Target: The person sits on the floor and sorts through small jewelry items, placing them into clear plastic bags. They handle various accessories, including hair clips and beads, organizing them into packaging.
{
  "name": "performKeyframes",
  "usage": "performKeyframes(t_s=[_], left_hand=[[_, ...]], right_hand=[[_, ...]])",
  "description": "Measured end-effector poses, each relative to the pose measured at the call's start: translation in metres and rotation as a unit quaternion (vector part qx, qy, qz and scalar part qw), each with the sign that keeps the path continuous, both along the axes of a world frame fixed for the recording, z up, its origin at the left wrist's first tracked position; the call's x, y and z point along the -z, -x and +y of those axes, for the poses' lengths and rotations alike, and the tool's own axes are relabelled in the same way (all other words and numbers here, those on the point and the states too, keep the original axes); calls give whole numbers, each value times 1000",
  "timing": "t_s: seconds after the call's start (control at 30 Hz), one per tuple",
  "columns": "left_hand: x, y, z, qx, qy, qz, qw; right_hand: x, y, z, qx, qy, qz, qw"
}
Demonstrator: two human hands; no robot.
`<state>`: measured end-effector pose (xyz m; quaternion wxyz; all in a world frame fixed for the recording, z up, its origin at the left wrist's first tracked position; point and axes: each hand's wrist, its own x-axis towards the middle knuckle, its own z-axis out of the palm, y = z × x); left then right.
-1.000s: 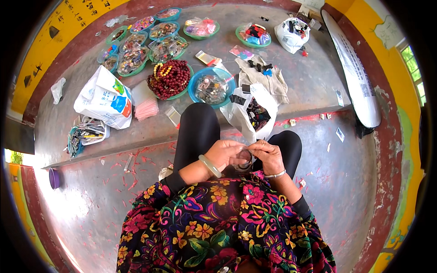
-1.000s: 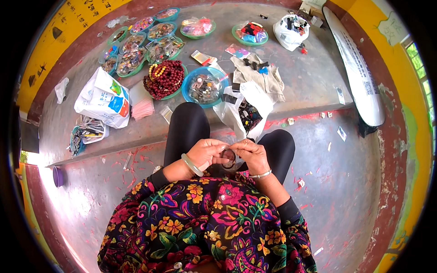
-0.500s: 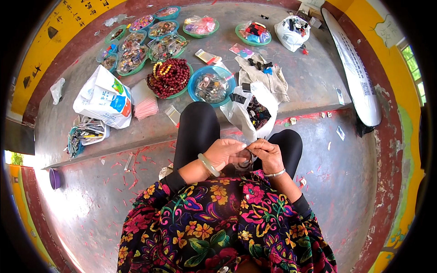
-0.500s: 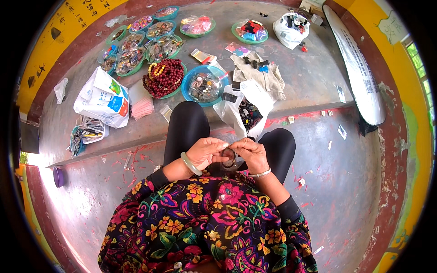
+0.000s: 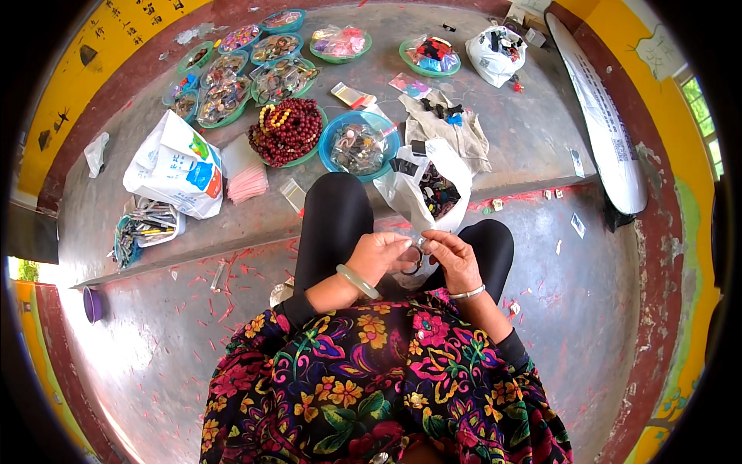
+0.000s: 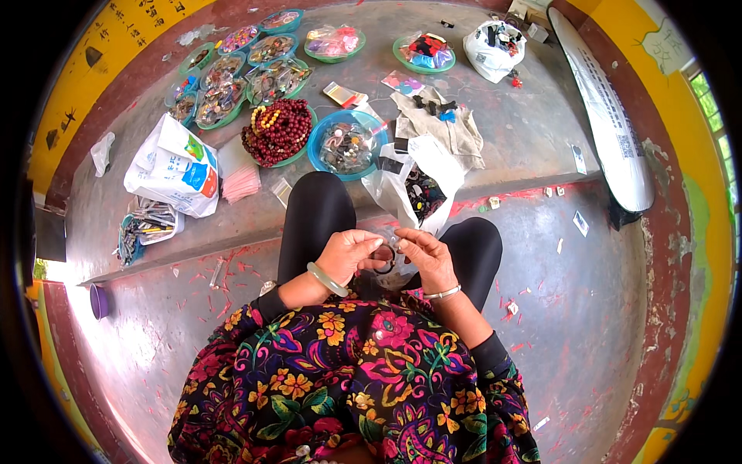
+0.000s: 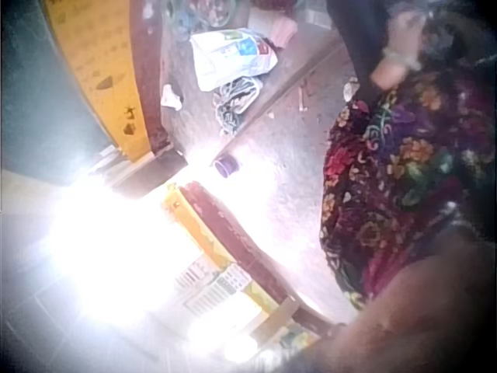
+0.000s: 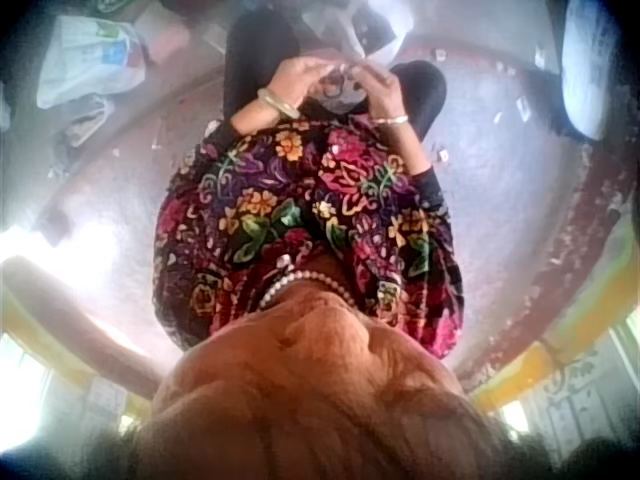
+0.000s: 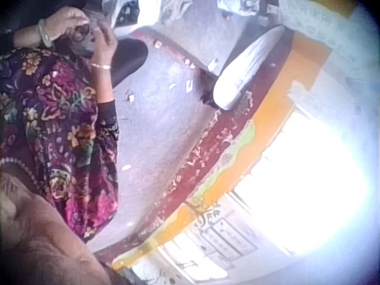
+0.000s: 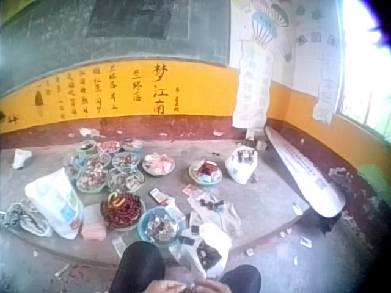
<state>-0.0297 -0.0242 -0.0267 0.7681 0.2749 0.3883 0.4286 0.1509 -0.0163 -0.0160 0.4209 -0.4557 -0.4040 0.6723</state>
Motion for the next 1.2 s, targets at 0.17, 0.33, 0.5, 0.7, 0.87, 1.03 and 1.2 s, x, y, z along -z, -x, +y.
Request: performKeyframes(t_s=[0.17, 0.33, 0.5, 0.7, 0.87, 1.03, 1.2], left_hand=[[0, -2, 0, 11, -58, 72, 996], [-5, -4, -2, 27, -94, 98, 990], [-10, -4, -1, 40, -91, 81, 992], [-11, -4, -1, 41, -59, 38, 997], [-7, -5, -2, 35, -91, 99, 990], [-3, -8, -6, 23, -178, 166, 970], [2, -7, -7, 25, -215, 197, 956]], right_hand=[[6, 4, 1, -25, -11, 25, 999], [8, 5, 0, -2, -26, 8, 1000], [9, 2, -2, 14, -29, 2, 999], [11, 4, -4, 30, -66, -20, 997], [8, 5, -2, 21, -71, -21, 997], [9, 6, -2, -43, -104, -83, 990], [9, 6, -2, -39, -106, -53, 992]])
